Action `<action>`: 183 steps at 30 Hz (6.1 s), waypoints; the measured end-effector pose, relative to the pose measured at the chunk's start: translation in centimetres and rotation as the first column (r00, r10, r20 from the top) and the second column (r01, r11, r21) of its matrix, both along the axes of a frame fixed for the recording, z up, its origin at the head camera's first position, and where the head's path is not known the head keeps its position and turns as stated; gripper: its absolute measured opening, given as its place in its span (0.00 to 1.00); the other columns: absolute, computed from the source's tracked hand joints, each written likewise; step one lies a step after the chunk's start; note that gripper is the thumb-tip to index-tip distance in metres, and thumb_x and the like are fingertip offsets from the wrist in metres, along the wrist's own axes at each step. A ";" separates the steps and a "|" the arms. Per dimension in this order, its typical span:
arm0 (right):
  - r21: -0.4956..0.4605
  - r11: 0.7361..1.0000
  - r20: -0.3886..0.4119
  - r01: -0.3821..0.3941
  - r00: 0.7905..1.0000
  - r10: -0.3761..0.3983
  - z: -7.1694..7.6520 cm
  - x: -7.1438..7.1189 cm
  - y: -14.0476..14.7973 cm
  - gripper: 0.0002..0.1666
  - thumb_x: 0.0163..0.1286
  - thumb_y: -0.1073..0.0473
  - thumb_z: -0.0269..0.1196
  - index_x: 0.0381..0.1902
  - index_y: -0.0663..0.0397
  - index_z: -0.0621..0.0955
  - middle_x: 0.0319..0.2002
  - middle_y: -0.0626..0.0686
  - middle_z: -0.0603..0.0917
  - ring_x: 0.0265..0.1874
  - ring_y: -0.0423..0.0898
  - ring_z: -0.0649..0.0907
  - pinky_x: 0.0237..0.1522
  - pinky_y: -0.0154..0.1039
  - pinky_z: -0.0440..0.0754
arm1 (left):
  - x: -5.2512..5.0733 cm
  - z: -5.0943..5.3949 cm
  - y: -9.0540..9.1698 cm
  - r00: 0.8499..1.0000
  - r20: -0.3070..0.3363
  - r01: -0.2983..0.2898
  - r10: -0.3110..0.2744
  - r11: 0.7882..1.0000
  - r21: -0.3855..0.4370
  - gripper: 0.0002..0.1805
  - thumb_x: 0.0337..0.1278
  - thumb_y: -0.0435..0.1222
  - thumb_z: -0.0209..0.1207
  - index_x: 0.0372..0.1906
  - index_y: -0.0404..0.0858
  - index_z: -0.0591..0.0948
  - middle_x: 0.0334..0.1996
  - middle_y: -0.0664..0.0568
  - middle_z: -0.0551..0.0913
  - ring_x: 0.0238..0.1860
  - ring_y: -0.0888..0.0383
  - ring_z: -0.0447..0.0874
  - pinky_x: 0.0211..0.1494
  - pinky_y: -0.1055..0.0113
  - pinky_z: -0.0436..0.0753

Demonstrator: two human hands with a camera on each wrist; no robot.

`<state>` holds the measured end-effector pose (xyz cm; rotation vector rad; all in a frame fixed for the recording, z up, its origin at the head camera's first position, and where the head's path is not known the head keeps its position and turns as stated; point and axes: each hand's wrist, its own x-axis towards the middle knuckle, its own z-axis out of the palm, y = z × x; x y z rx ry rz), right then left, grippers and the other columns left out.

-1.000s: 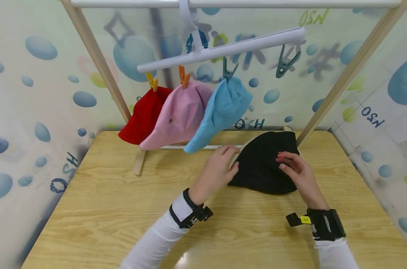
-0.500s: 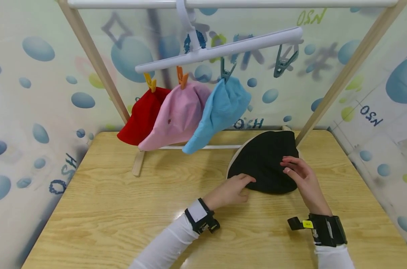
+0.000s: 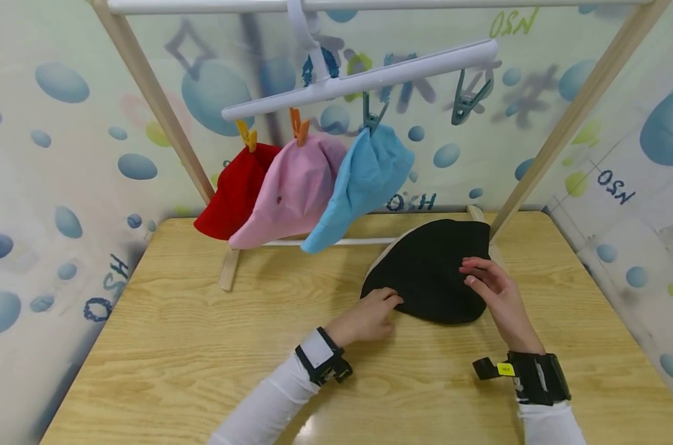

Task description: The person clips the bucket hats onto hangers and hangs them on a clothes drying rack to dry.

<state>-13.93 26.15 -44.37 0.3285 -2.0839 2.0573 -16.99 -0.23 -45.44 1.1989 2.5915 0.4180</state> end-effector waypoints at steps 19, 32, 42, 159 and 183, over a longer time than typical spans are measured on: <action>-0.152 0.984 -0.072 0.096 0.992 -0.108 0.0 -0.8 -1.2 0.11 0.71 0.74 0.53 0.45 0.82 0.74 0.48 0.56 0.80 0.46 0.46 0.79 0.47 0.32 0.77 | 0.2 1.3 -4.7 0.982 -0.178 -0.065 0.057 0.997 -0.038 0.16 0.57 0.35 0.66 0.48 0.36 0.77 0.42 0.44 0.72 0.43 0.47 0.72 0.41 0.60 0.77; -0.138 0.987 -0.064 0.086 0.993 -0.095 -0.1 -0.7 -1.4 0.10 0.71 0.73 0.53 0.46 0.79 0.75 0.48 0.56 0.80 0.47 0.46 0.79 0.47 0.32 0.77 | 1.5 -0.1 -2.5 0.977 -0.215 0.003 -0.017 0.998 -0.063 0.33 0.56 0.42 0.67 0.67 0.47 0.71 0.60 0.47 0.70 0.54 0.47 0.70 0.59 0.55 0.73; -0.104 0.992 -0.084 0.071 0.993 -0.080 0.2 -1.0 -1.4 0.11 0.71 0.74 0.53 0.46 0.81 0.74 0.49 0.55 0.80 0.48 0.46 0.78 0.47 0.31 0.77 | 2.0 0.2 -0.9 0.938 -0.343 -0.100 0.047 0.985 -0.140 0.20 0.58 0.41 0.66 0.56 0.53 0.80 0.52 0.51 0.73 0.50 0.45 0.71 0.48 0.46 0.79; 0.036 0.918 -0.184 -0.396 0.900 0.395 21.1 -10.5 -4.2 0.17 0.75 0.65 0.51 0.58 0.65 0.73 0.48 0.58 0.76 0.49 0.49 0.75 0.57 0.34 0.70 | -6.1 17.2 1.7 0.905 0.079 -0.328 0.417 0.569 0.754 0.12 0.67 0.30 0.53 0.47 0.33 0.84 0.41 0.46 0.85 0.42 0.55 0.80 0.44 0.70 0.74; 0.095 0.970 -0.157 -0.224 0.959 0.237 19.9 -10.4 -5.0 0.19 0.73 0.64 0.56 0.59 0.60 0.76 0.48 0.53 0.80 0.48 0.46 0.77 0.53 0.31 0.72 | -5.6 17.6 2.6 0.918 0.040 -0.271 0.394 0.552 0.788 0.11 0.69 0.30 0.51 0.44 0.32 0.83 0.28 0.47 0.80 0.26 0.55 0.74 0.28 0.70 0.69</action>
